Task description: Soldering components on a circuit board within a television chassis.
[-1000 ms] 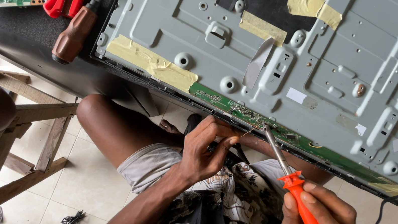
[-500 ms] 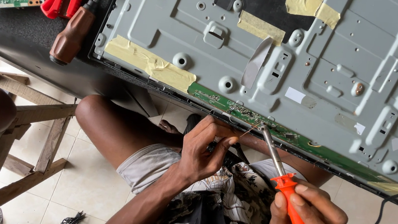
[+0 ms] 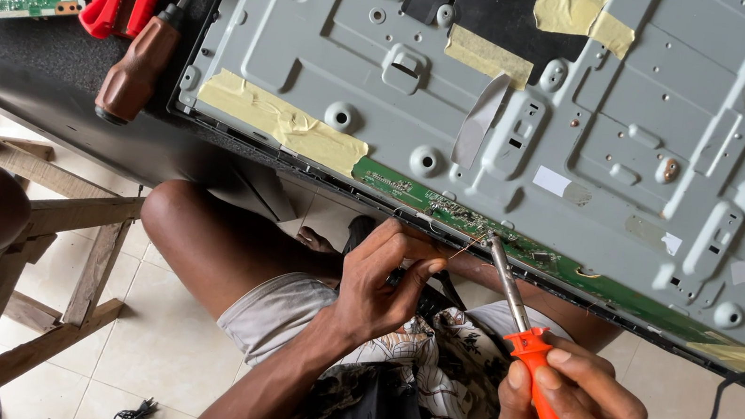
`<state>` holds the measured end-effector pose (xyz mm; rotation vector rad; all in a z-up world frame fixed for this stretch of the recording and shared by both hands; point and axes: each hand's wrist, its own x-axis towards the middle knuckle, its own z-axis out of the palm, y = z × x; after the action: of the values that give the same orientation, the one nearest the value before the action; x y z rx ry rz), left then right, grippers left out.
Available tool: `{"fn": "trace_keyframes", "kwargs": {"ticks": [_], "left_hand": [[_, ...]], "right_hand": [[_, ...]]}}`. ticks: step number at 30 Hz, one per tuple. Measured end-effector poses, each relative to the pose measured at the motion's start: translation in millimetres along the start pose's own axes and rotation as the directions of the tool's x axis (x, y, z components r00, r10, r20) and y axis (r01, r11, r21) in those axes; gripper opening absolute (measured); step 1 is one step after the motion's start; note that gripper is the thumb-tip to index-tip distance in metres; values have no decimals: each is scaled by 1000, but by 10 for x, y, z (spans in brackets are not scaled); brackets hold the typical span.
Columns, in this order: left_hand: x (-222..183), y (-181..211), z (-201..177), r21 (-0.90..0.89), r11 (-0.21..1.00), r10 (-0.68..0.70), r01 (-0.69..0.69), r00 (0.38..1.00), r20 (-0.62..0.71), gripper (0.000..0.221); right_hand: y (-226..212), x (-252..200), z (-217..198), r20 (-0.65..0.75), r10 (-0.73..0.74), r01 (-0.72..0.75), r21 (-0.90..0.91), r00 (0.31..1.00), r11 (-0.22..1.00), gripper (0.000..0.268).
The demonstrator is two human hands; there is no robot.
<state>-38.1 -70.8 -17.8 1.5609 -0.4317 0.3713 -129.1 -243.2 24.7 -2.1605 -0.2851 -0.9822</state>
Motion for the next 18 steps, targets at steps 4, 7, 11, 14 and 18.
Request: {"fn": "trace_keyframes", "kwargs": {"ticks": [4,7,11,14,18], "left_hand": [[17,7,-7,-6,1000,3,-3,1000,5,8],[14,10,-3,0,1000,-7,7,1000,-4,5],[-2,2,-5,-4,1000,-8,8,1000,0,4],[4,-5,-1,7,1000,-7,7,1000,-3,6],[17,14,-5,4,1000,-3,3,1000,-4,8]], "right_hand": [[-31,26,4,19,16,-15,-11,1000,1000,23],[-50,20,4,4,93,-93,0,996,996,22],[-69,31,-24,10,126,-126,-11,992,992,22],[-67,51,-12,-3,107,-107,-3,994,994,23],[-88,52,-10,-2,134,-134,-28,991,991,22]]}}
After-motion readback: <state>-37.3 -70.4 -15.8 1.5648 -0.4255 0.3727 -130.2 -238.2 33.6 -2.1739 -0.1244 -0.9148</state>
